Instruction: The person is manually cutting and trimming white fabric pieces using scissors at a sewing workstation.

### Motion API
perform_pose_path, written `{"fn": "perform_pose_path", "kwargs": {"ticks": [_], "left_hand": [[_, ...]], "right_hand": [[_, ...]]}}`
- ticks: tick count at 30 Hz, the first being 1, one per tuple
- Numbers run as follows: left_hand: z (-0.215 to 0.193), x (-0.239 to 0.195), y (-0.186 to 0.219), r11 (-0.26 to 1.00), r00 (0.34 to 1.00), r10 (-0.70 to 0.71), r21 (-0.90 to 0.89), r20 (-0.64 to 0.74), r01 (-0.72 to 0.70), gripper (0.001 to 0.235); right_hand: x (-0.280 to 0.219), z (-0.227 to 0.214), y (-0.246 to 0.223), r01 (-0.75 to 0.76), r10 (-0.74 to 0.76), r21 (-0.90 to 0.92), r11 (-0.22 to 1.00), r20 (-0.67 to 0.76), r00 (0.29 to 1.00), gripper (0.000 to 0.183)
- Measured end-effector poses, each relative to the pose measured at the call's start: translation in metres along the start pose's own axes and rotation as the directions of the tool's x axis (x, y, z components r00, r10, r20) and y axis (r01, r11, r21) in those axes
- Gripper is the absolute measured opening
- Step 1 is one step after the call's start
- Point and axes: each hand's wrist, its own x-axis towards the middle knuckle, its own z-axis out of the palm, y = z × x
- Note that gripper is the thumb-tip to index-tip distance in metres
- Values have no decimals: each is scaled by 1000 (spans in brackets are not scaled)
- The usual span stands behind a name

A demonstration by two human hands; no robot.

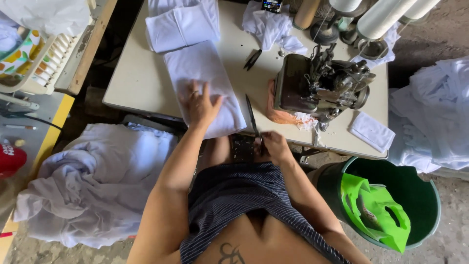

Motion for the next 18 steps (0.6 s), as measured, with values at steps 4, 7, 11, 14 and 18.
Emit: {"fn": "perform_pose_path", "kwargs": {"ticks": [4, 7, 11, 14, 18], "left_hand": [[-44, -64, -3, 964, 904, -165, -260, -396, 62, 78], [38, -82, -66, 898, 765, -394, -390, -509, 203, 86], [64, -105, -79, 535, 783, -611, -789, -115, 301, 51], [59, -113, -75, 604, 800, -564, -763, -203, 232, 29], [58, -113, -87, 742, 781, -527, -629, -336, 230, 17]], "right_hand": [[-33, -33, 40, -258, 246, 284, 923, 79, 966, 35], [-55, -53, 52, -375, 303, 431, 821, 229, 925, 38], [-64, -60, 60, -458, 249, 463, 759, 443, 861, 46], [-68, -65, 67, -464, 179, 431, 774, 554, 813, 50], [-76, -79, 79, -368, 63, 391, 844, 608, 791, 55]]}}
